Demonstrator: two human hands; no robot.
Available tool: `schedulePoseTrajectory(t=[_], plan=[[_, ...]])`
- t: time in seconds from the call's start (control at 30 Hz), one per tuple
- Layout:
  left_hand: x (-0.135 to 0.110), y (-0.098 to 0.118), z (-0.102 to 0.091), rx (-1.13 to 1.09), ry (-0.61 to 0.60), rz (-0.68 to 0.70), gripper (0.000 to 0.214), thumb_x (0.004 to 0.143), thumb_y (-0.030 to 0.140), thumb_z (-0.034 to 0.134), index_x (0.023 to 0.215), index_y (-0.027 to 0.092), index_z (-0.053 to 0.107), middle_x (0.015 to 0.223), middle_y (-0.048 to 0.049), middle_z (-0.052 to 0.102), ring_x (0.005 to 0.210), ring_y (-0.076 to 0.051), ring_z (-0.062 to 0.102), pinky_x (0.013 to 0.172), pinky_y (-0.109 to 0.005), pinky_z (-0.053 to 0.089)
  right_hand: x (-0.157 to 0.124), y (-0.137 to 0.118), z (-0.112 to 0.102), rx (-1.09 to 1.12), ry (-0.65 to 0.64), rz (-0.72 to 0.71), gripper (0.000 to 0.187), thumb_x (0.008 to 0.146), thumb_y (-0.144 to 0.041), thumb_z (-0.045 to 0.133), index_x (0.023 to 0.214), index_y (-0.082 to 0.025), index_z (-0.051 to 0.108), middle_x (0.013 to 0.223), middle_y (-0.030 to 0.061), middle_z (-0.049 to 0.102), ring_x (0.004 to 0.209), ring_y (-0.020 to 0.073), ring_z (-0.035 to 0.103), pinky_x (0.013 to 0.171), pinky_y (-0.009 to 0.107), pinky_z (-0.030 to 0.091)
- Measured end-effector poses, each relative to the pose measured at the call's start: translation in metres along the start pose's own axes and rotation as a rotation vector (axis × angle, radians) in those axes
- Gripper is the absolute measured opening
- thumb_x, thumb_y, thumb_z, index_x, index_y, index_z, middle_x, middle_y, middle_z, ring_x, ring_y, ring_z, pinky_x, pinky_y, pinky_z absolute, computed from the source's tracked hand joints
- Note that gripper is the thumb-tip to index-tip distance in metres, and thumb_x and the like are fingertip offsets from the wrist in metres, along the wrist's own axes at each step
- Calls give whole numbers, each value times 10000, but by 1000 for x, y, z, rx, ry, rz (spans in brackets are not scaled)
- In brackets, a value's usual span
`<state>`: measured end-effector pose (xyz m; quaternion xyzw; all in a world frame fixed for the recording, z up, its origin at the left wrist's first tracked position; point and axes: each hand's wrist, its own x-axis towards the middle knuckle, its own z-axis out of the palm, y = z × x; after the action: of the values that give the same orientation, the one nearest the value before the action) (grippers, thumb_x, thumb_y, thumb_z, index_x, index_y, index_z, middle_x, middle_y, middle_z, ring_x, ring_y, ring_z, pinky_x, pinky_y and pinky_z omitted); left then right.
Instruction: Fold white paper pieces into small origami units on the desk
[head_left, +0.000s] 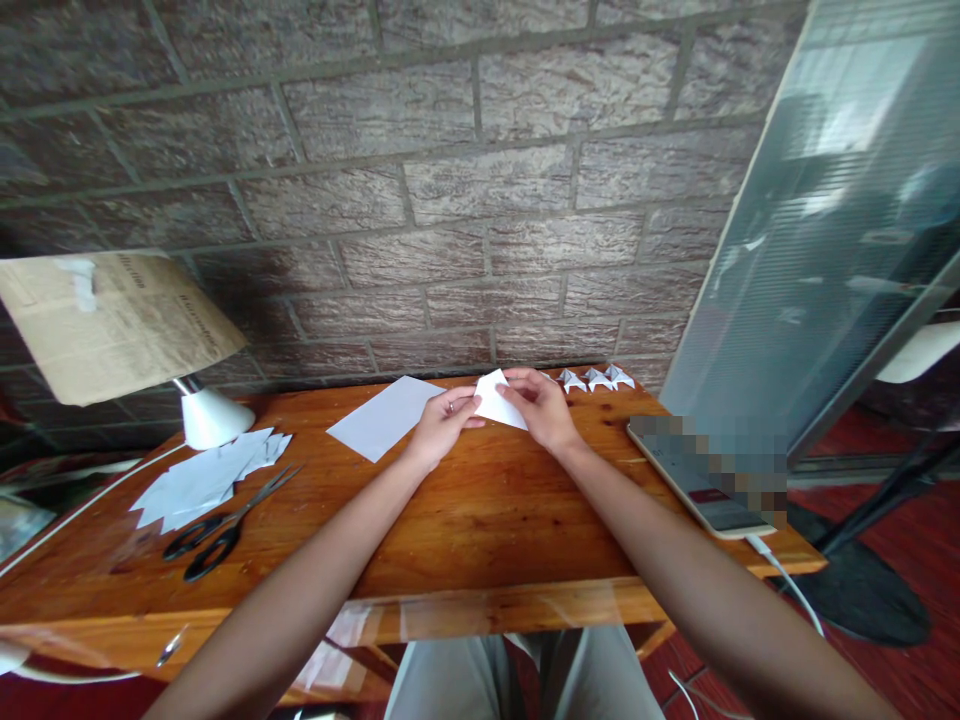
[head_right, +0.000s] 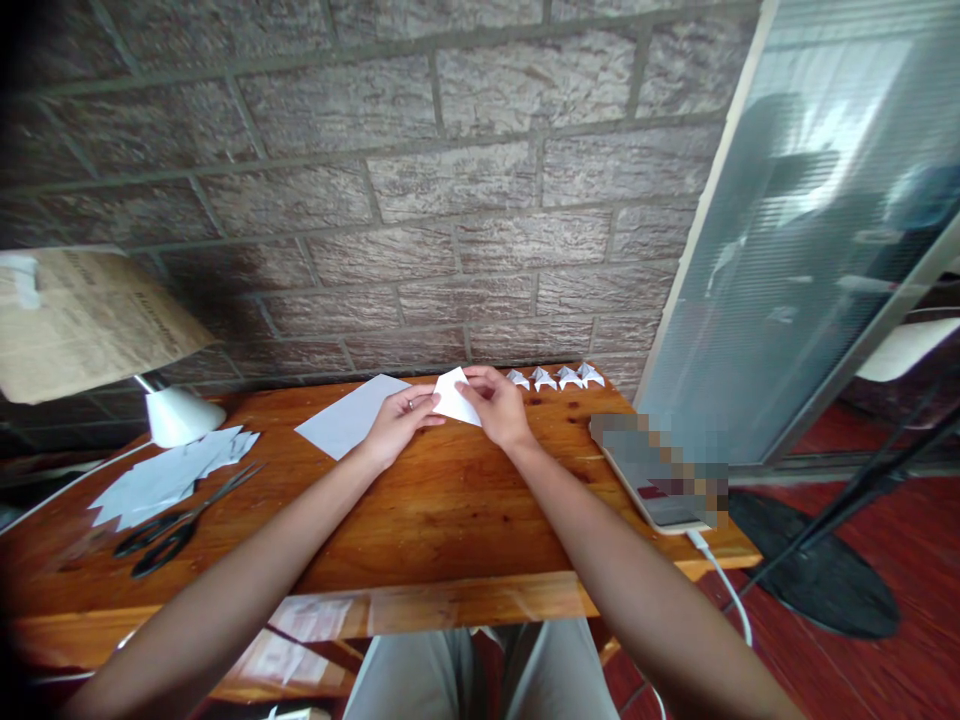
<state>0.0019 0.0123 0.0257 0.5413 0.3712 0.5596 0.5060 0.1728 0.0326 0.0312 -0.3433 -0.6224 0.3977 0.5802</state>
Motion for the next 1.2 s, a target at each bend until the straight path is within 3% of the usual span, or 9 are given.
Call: schedulePoseTrajectory(t=[0.13,0.3,0.47,0.73,0.9,1.07,1.2], plan=[[1,-2,-1,32,40,12,452,653,446,786,990,154,708,920,-69,721,817,-184,658,716,-336,584,-3,-3,0,-189,19,-118,289,784,-433,671,980,-222,693,979,63,716,830,195,649,793,339,504],[3,-5,0,1,42,25,460,644,453,792,977,151,697,900,-59,720,847,-199,668,779,-389,590,-6,-9,0,-469,130,-276,228,790,-406,681,936,-238,733,959,81,681,822,213,623,789,358,493],[2,-7,2,-17,49,17,469,634,433,803,987,144,691,902,-55,720,859,-198,670,838,-422,583,-5,-6,1,-342,105,-187,248,780,-433,684,876,-205,678,850,61,697,708,181,611,706,324,485],[-1,-5,7,-4,13,49,422,687,457,757,974,151,707,1023,-64,702,922,-216,666,859,-440,583,-5,-5,2,-278,-2,-153,486,783,-391,676,1222,-217,562,812,14,727,702,168,619,725,309,467],[1,-9,4,7,20,81,406,701,474,742,945,150,722,970,-54,709,885,-207,670,878,-448,576,-8,-8,6,-272,-48,-140,367,798,-376,657,1125,-209,643,900,48,743,813,197,664,744,311,487],[4,-12,-1,5,30,104,413,709,490,732,932,142,726,927,-51,714,881,-196,665,897,-449,565,-9,-14,6,-296,-91,-187,275,888,-326,509,1017,-187,707,976,54,742,838,182,670,777,308,500],[4,-10,0,-31,52,114,412,694,484,747,934,150,722,895,-32,702,854,-172,652,888,-441,570,-5,-16,-1,-379,-114,-238,254,876,-274,519,978,-199,739,912,46,735,804,172,649,754,303,490]])
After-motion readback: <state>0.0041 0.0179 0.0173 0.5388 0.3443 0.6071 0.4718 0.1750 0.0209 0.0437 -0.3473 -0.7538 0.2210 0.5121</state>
